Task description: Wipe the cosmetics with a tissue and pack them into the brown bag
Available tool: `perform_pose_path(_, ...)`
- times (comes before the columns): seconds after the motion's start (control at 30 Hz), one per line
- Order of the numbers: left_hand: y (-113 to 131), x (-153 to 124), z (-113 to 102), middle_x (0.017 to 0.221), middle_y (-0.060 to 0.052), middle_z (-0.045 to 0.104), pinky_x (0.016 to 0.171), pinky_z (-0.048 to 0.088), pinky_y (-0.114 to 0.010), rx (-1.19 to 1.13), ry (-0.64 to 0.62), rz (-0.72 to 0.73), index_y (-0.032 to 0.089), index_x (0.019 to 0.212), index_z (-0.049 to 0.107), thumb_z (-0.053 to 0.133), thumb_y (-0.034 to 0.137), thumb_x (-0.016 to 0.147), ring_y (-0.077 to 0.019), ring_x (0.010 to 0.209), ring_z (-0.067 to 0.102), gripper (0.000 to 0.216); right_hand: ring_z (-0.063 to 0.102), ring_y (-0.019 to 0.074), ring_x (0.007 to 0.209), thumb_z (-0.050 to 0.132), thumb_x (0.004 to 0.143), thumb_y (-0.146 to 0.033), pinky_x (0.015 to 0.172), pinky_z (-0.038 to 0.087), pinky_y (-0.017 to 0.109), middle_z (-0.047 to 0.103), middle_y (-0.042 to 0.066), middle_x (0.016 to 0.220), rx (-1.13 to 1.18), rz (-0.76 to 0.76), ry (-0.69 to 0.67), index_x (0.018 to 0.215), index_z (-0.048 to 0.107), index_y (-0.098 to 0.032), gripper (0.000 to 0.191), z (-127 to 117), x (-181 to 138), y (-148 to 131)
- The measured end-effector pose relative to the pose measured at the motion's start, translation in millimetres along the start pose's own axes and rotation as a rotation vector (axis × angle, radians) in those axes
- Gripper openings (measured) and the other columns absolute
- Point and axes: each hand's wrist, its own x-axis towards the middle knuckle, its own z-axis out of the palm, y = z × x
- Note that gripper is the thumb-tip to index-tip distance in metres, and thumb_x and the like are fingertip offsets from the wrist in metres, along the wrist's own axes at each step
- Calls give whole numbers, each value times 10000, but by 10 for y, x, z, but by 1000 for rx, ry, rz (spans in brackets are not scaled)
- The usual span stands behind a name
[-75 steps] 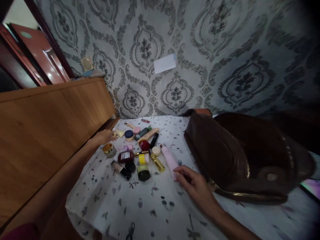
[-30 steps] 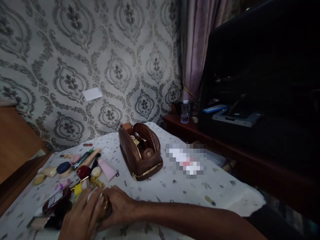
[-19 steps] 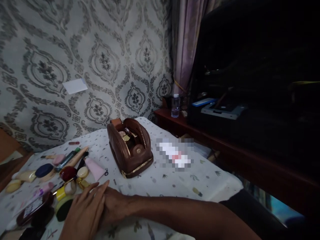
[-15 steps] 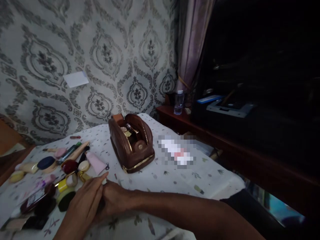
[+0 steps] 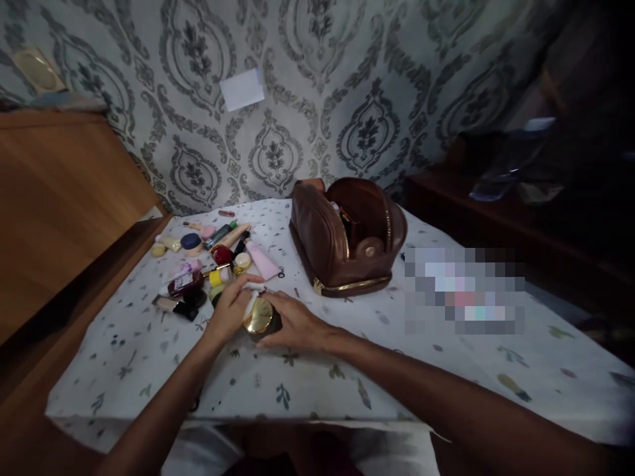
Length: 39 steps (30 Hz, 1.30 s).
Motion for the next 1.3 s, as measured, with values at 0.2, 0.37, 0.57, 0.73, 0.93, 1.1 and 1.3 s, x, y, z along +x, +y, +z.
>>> perform_pose_path(0.2, -60, -288, 75, 897, -37, 657, 758, 466, -294, -15, 99, 73, 161, 1089, 606, 347, 409, 962, -186, 814, 595, 381, 563, 273, 1068, 890, 587, -353, 915, 451, 398, 629, 110, 1149, 18, 1, -2, 1188, 575, -141, 711, 3, 2, -6)
perform_pose_path(0.37, -148, -518, 39, 1204, -120, 619, 952, 451, -403, 217, 31, 147, 163, 1264, 493, 420, 461, 953, -256, 1070, 589, 437, 574, 263, 1023, 851, 646, -337, 894, 466, 391, 651, 94, 1068, -5, -11, 0, 1126, 606, -142, 572, 19, -2, -3)
perform_pose_path(0.57, -236, -705, -12, 1375, -176, 471, 1058, 397, -517, 486, -29, 315, 185, 1478, 257, 610, 449, 873, -334, 1279, 449, 749, 520, 276, 1183, 780, 698, -234, 1006, 418, 403, 586, 116, 1247, 11, -155, -38, 1257, 533, -166, 615, 6, -37, 41)
perform_pose_path(0.73, -173, -780, -136, 1399, -149, 420, 1087, 401, -458, 403, -155, 275, 227, 1533, 156, 445, 282, 956, -273, 1318, 433, 647, 563, 252, 1113, 797, 670, -213, 948, 450, 384, 596, 97, 1208, 75, -88, -65, 1248, 515, -171, 644, -37, -71, 6)
perform_pose_path(0.93, -115, -715, -213, 1353, -121, 520, 1061, 428, -441, 461, 97, 300, 227, 1463, 343, 439, 347, 985, -270, 1279, 497, 502, 608, 205, 950, 799, 623, -186, 838, 475, 326, 639, 43, 1060, 111, -2, 46, 1117, 549, -184, 555, -39, -77, -99)
perform_pose_path(1.1, -78, -681, -98, 1386, -145, 493, 1061, 439, -405, 740, 256, 597, 223, 1529, 209, 382, 167, 992, -243, 1308, 480, 567, 600, 212, 924, 812, 596, -260, 818, 478, 338, 620, 32, 1018, 86, 41, 139, 1075, 559, -187, 546, -31, -60, -70)
perform_pose_path(1.3, 3, -537, -81, 1394, -181, 538, 1127, 325, -470, 1029, -36, 988, 129, 1509, 266, 364, 87, 983, -271, 1386, 403, 537, 573, 215, 847, 808, 559, -259, 791, 504, 361, 567, 23, 896, -27, -4, 116, 903, 573, -177, 424, 7, -44, -17)
